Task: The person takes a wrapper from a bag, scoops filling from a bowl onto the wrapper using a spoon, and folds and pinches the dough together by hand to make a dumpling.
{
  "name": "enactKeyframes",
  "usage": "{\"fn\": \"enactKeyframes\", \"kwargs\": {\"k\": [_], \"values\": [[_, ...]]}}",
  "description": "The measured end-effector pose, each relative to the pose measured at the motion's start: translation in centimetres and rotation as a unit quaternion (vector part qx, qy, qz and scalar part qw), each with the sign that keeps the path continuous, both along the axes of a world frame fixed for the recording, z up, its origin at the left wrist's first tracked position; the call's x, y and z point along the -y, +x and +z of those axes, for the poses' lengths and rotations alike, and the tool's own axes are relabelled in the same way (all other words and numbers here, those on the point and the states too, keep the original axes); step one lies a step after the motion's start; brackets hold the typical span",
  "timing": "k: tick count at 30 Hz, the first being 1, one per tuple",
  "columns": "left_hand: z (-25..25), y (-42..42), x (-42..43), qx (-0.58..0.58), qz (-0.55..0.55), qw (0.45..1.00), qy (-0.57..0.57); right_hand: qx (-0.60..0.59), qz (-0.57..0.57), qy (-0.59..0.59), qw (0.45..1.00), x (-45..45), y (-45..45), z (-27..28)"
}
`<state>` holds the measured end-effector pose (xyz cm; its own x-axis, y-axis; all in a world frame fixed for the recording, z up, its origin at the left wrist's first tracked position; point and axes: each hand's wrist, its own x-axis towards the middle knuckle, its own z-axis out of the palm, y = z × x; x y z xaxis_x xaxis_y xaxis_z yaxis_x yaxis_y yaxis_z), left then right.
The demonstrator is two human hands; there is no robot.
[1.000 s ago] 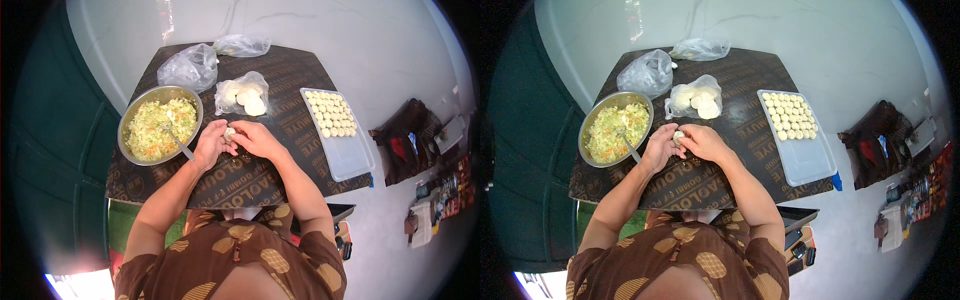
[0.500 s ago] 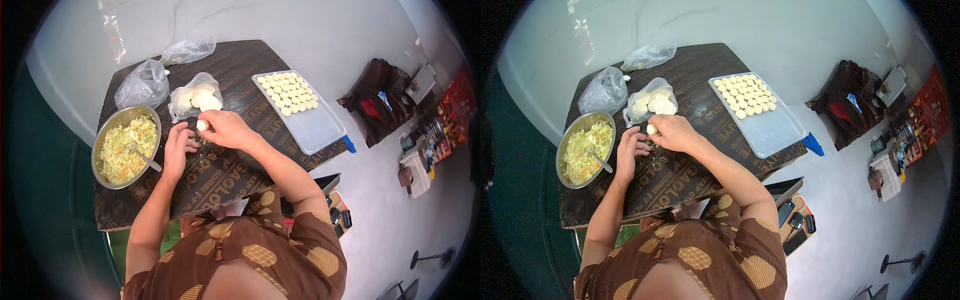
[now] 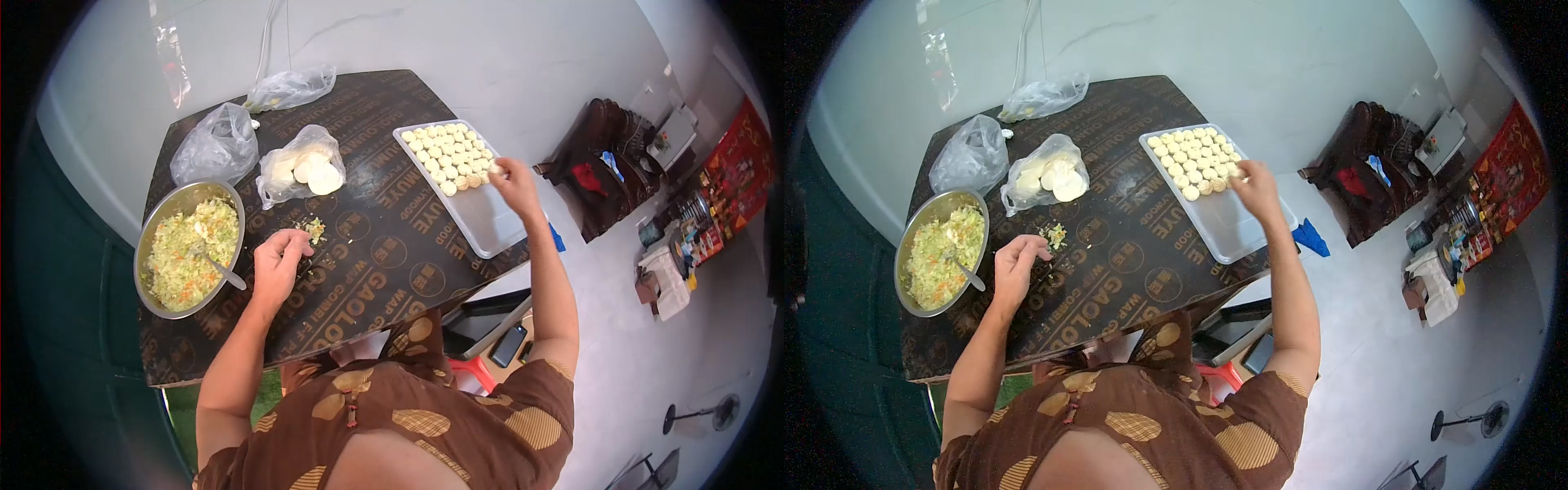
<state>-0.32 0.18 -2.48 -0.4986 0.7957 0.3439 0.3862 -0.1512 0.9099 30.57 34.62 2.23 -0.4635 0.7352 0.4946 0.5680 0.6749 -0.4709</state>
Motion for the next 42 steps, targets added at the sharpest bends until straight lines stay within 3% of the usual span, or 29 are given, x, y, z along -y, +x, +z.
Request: {"fn": "enactKeyframes", "kwargs": {"k": [7,25,33,35,37,38,39,42], "values": [[0.3,0.7,-0.1,0.021,0.007,0.999,-0.033,0.05,-0.118,0.073,0.989,-6.2,3.8,-2.4],[0.2,1.0,-0.2,-0.009,0.0,1.0,-0.019,0.159,-0.066,0.157,0.972,-8.1,2.5,-4.9],[-0.4,0.4,-0.5,-0.011,0.026,1.0,-0.001,0.173,-0.077,0.127,0.974,-7.9,2.4,-4.7],[0.2,0.2,-0.2,-0.022,0.022,0.999,-0.034,0.136,-0.103,0.18,0.969,-7.8,2.2,-4.2],[0.9,0.6,-0.2,-0.168,0.036,0.985,0.001,0.108,-0.1,0.176,0.973,-4.7,0.6,-2.2],[1.4,0.5,0.4,-0.167,0.007,0.983,-0.078,0.056,-0.05,0.197,0.978,-3.4,-0.2,-1.7],[1.4,0.7,0.9,-0.168,0.01,0.982,-0.08,0.005,0.001,0.216,0.976,-1.9,-1.1,-1.1],[2.3,2.2,2.4,-0.235,-0.013,0.95,-0.204,-0.061,0.162,0.151,0.973,5.8,-4.3,0.2]]}}
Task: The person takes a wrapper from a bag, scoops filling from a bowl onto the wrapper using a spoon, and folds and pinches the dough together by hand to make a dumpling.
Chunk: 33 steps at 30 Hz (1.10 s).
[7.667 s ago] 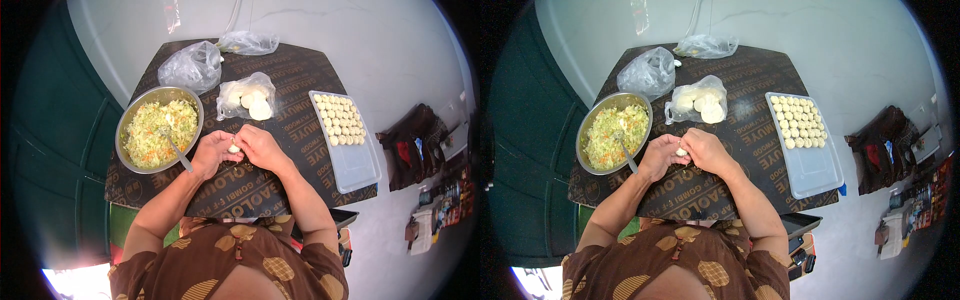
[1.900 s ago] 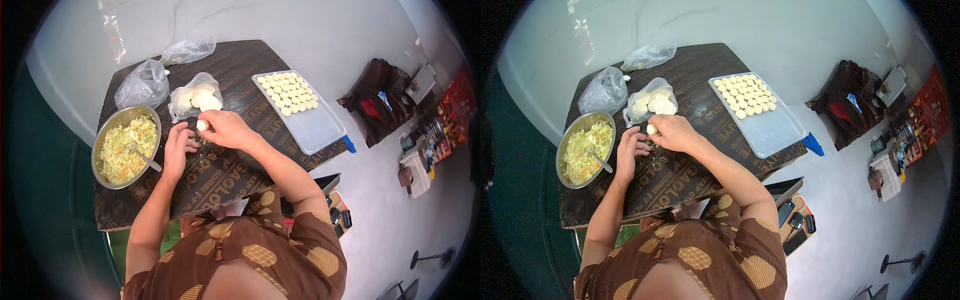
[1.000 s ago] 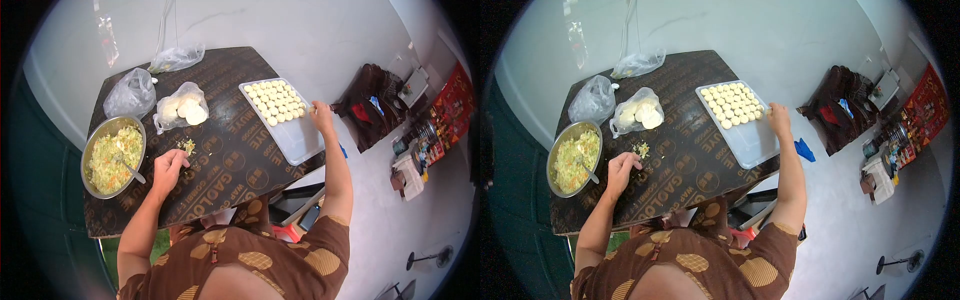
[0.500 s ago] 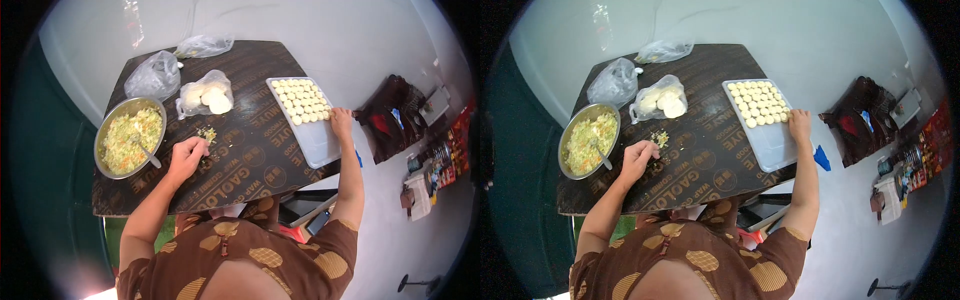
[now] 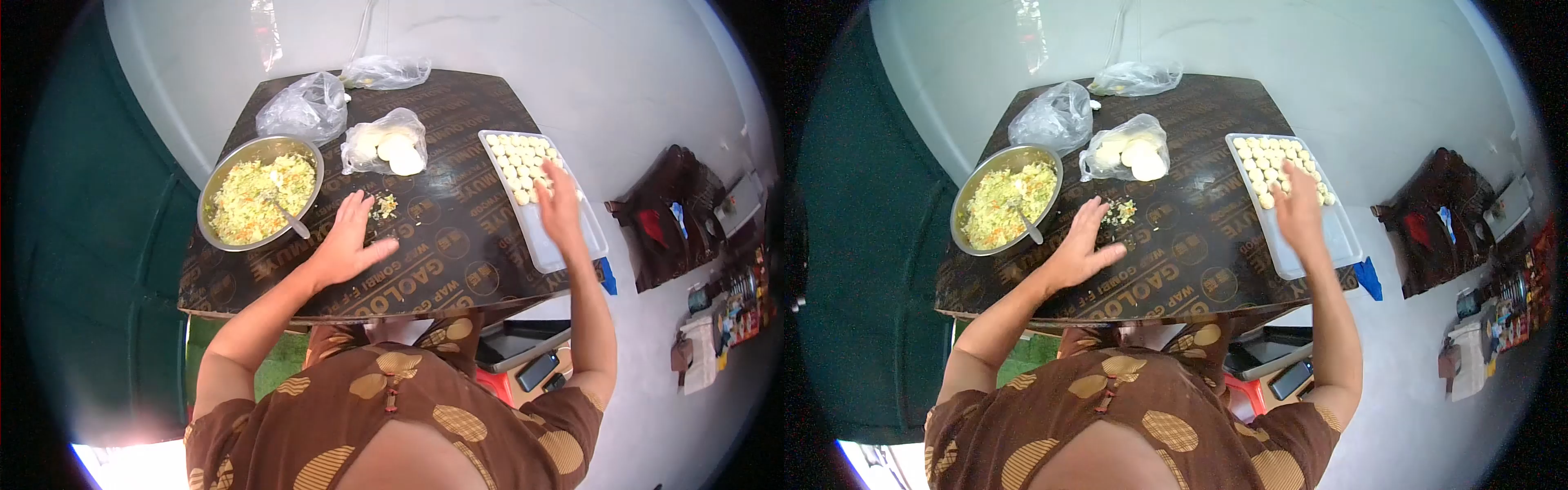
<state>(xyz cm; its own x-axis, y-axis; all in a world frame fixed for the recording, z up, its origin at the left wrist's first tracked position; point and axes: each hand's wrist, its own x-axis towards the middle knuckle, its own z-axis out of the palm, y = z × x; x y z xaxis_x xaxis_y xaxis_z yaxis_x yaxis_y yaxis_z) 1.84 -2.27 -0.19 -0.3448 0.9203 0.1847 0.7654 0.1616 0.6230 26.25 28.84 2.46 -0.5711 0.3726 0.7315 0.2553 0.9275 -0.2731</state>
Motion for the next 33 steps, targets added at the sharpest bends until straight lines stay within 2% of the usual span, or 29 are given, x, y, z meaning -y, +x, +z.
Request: {"fn": "enactKeyframes", "kwargs": {"k": [3,4,5,7,9,11,15,23,25,29,31,33], "values": [[-0.4,1.7,2.7,-0.17,0.019,0.984,-0.054,0.105,0.098,-0.075,0.987,7.8,-1.7,0.3],[-0.9,2.2,3.6,-0.198,0.031,0.977,-0.073,0.132,0.129,-0.058,0.981,9.3,-2.1,-0.5],[-1.4,2.6,4.4,-0.199,0.036,0.977,-0.073,0.197,0.138,-0.068,0.968,11.1,-2.3,-0.5],[-2.1,3.3,5.8,-0.244,0.099,0.957,-0.125,0.256,0.159,-0.04,0.953,13.1,-2.7,-2.0],[-2.1,3.7,6.1,-0.241,0.122,0.952,-0.141,0.307,0.154,-0.027,0.939,14.0,-2.7,-3.7],[-2.6,3.6,5.9,-0.238,0.18,0.94,-0.165,0.316,0.156,-0.026,0.936,14.5,-2.7,-4.9],[-2.9,3.1,3.7,-0.246,0.198,0.933,-0.17,0.331,0.132,0.009,0.934,15.4,-2.5,-6.1],[-2.7,0.6,-4.2,-0.213,0.218,0.945,-0.12,0.294,0.095,0.003,0.951,15.3,-3.6,-6.9],[-1.9,0.3,-6.0,-0.128,0.102,0.986,-0.03,0.286,0.073,0.002,0.956,14.3,-4.5,-7.4],[-3.1,0.6,-7.5,-0.094,-0.035,0.993,0.058,0.259,0.003,-0.016,0.966,11.1,-6.8,-8.4],[-3.0,0.4,-6.9,-0.049,-0.043,0.996,0.053,0.235,-0.028,-0.026,0.971,9.1,-8.3,-8.9],[-3.4,-0.3,-6.4,0.02,0.004,0.996,0.092,0.256,-0.054,-0.046,0.964,8.1,-10.0,-8.1]]}}
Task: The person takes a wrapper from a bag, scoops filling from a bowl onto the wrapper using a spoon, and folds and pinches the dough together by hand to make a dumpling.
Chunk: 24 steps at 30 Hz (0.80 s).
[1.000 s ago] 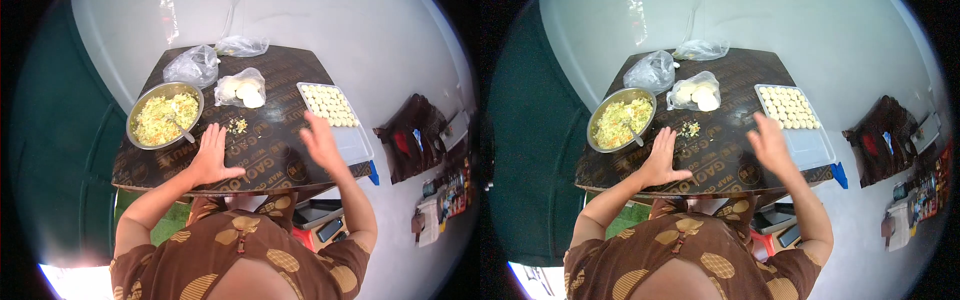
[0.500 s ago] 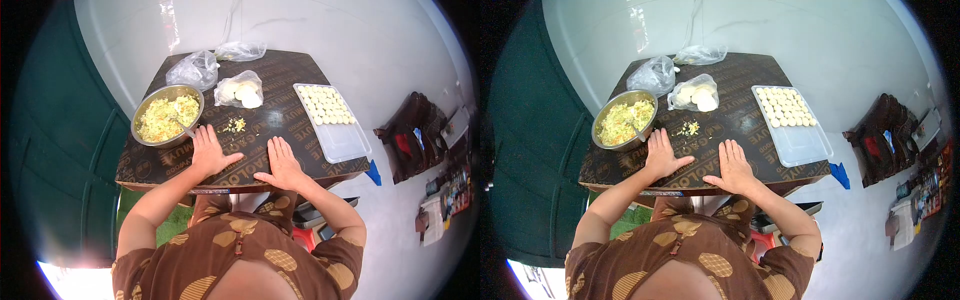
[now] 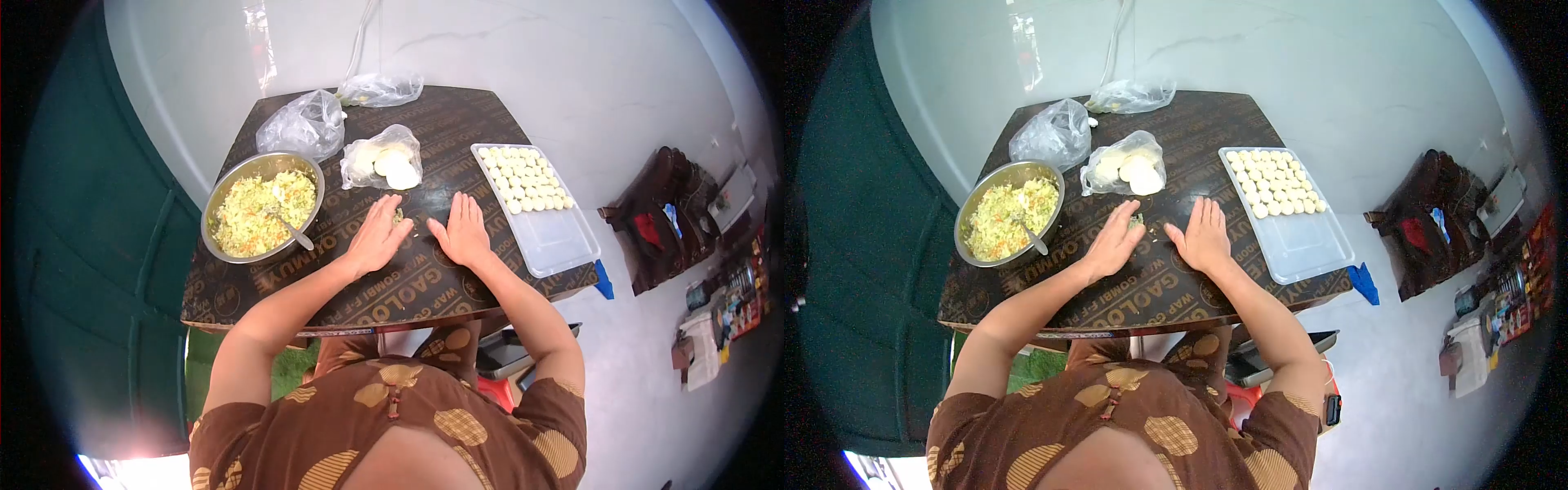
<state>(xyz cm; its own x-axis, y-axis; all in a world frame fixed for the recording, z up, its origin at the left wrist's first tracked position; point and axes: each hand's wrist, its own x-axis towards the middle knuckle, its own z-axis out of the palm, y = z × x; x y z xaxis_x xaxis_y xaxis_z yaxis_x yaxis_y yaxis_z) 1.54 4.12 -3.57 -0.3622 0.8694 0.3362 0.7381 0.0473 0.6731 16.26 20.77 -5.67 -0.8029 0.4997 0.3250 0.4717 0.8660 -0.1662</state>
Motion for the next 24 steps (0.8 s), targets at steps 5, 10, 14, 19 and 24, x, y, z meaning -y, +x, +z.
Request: {"fn": "enactKeyframes", "kwargs": {"k": [5,10,14,19,24], "values": [[-1.0,-1.5,1.3,0.112,0.068,0.985,0.11,0.002,0.035,-0.057,0.998,3.3,-5.1,2.0],[-0.8,-2.6,1.7,0.219,0.111,0.956,0.161,-0.057,0.152,-0.04,0.986,6.9,-9.0,0.4],[-0.7,-3.2,1.7,0.266,0.116,0.941,0.171,-0.096,0.201,-0.223,0.949,7.2,-8.9,2.1],[0.9,-1.5,0.1,0.312,0.085,0.926,0.194,-0.271,0.216,-0.489,0.801,6.4,-8.9,2.6],[2.4,2.5,-2.0,0.498,0.012,0.835,0.234,-0.379,0.098,-0.687,0.613,10.1,-8.7,8.0]]}}
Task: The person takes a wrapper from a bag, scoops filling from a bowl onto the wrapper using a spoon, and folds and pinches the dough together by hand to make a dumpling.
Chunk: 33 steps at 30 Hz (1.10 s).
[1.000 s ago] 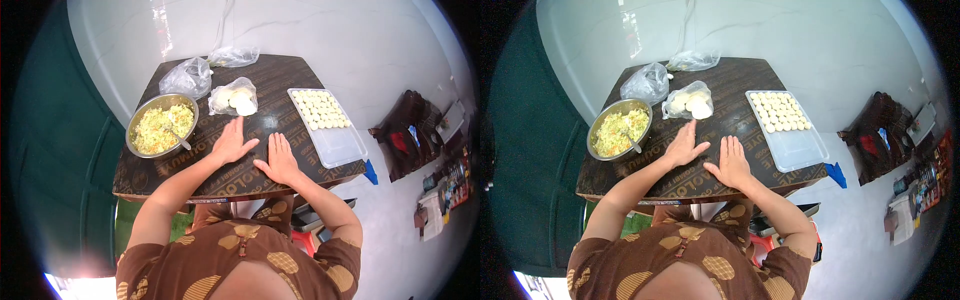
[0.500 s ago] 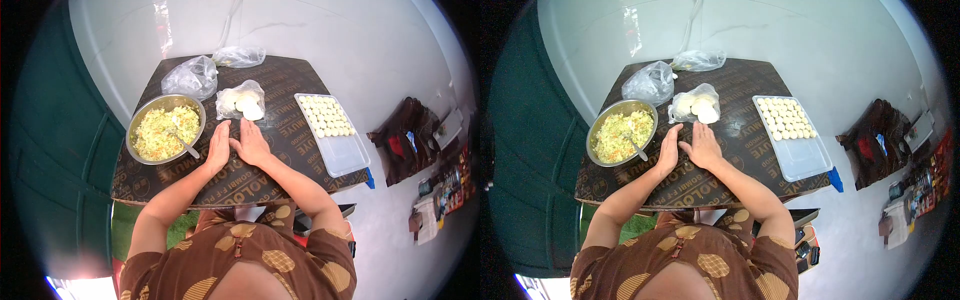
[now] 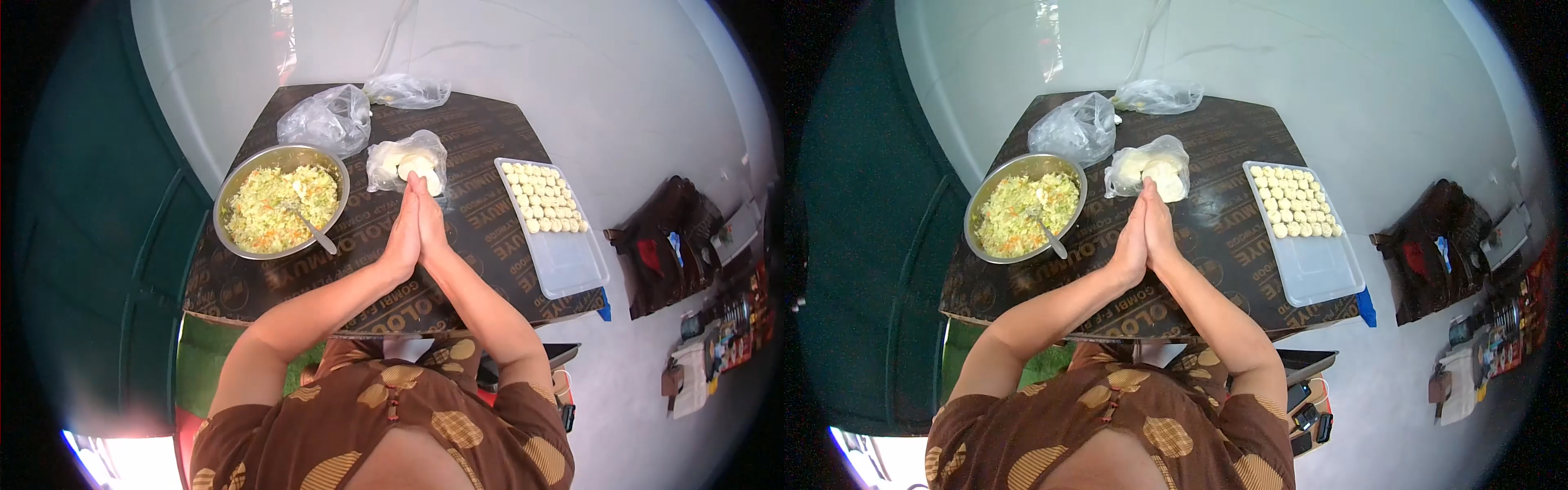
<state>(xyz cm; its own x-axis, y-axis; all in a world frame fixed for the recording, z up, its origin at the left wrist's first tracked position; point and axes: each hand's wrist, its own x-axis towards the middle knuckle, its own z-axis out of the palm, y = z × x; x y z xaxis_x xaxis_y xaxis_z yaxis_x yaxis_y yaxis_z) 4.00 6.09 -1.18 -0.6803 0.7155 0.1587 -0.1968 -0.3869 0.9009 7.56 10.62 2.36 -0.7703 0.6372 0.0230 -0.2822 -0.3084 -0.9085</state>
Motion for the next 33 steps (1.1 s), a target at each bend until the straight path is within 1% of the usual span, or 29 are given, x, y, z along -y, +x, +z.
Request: {"fn": "enactKeyframes", "kwargs": {"k": [2,4,5,7,8,10,11,12,13,14,15,16,17,18,19,20,21,22,23,24,25,26,27,28,29,31,32,33], "values": [[0.1,0.0,-0.8,0.019,-0.005,1.0,-0.005,-0.016,-0.012,0.001,1.0,-0.1,-0.3,-0.3],[0.3,-0.1,-1.6,0.087,0.012,0.996,0.004,0.052,-0.01,-0.05,0.997,0.0,0.3,0.4],[-0.1,-0.6,-2.0,0.086,0.012,0.996,0.004,0.051,-0.01,-0.049,0.997,0.2,0.4,0.1],[-1.3,-2.1,-2.5,0.107,0.013,0.994,0.029,-0.004,0.029,-0.007,1.0,0.9,0.4,-1.2],[-1.3,-2.7,-2.7,0.108,0.012,0.994,0.028,-0.016,0.015,0.018,1.0,0.9,0.1,-1.8],[-1.5,-3.4,-2.8,0.112,-0.022,0.991,0.069,-0.043,0.03,0.082,0.995,-0.5,-0.5,-4.1],[1.5,-1.8,-1.5,0.055,0.034,0.998,0.004,-0.041,0.029,0.08,0.995,-0.9,-0.8,-4.6],[1.4,-2.2,-1.7,0.055,0.034,0.998,0.003,-0.049,0.049,0.148,0.987,-1.4,-1.1,-4.8],[1.6,-2.9,-2.0,0.123,0.004,0.992,0.014,-0.057,0.068,0.214,0.973,-1.8,-1.3,-5.0],[1.5,-3.3,-2.1,0.19,-0.027,0.981,0.022,-0.058,0.066,0.212,0.973,-2.4,-1.1,-5.4],[4.1,-2.0,-1.1,0.215,-0.037,0.976,0.02,0.004,0.023,0.435,0.9,-3.4,-0.8,-5.5],[3.9,-2.2,-0.8,0.214,-0.037,0.976,0.021,0.066,-0.021,0.632,0.772,-4.3,-0.4,-5.6],[3.6,-2.8,-0.2,0.181,-0.032,0.983,0.022,0.097,-0.062,0.684,0.72,-4.3,0.3,-4.6],[4.5,-2.7,0.5,0.146,-0.027,0.989,0.023,0.096,-0.064,0.684,0.721,-4.5,1.0,-3.3],[5.2,-2.1,1.3,0.12,-0.036,0.992,0.005,0.14,-0.05,0.691,0.708,-4.7,1.7,-2.1],[4.7,-2.1,1.2,0.122,-0.036,0.992,0.003,0.185,-0.034,0.695,0.694,-4.9,2.0,-1.6],[4.0,-2.3,0.9,0.08,-0.008,0.997,-0.01,0.153,-0.064,0.658,0.735,-4.9,1.7,-1.8],[3.5,-2.4,0.6,0.038,0.019,0.999,-0.023,0.156,-0.064,0.657,0.735,-4.2,1.6,-1.7],[3.2,-1.8,-0.1,0.053,0.056,0.997,-0.018,0.078,-0.055,0.488,0.868,-2.7,1.5,-1.0],[2.1,-2.5,-1.4,0.095,-0.036,0.993,0.059,0.021,-0.032,0.372,0.927,-1.6,1.0,-1.6],[0.4,-2.4,-1.9,0.084,-0.009,0.996,0.041,-0.041,-0.017,0.248,0.968,-0.4,0.6,-2.1],[1.9,-1.0,-1.4,0.072,0.018,0.997,0.024,-0.047,0.016,0.273,0.961,-1.4,0.2,-3.2],[3.3,-0.2,-0.7,0.114,-0.02,0.991,0.069,0.048,-0.021,0.389,0.92,-2.4,0.3,-3.7],[3.2,0.0,-0.5,0.113,-0.022,0.991,0.068,0.141,-0.057,0.492,0.857,-3.1,0.5,-4.1],[3.2,-0.1,-0.5,0.092,0.003,0.994,0.052,0.139,-0.061,0.494,0.856,-3.8,0.5,-4.3],[2.7,-0.9,-0.8,0.075,0.057,0.995,0.014,0.08,-0.093,0.523,0.844,-4.6,0.6,-4.9],[2.1,-0.9,-0.7,0.077,0.056,0.995,0.013,0.082,-0.092,0.523,0.843,-4.0,0.5,-5.1],[1.7,-0.9,-0.5,0.074,0.014,0.996,0.038,0.01,-0.071,0.517,0.853,-3.1,0.0,-5.3]]}}
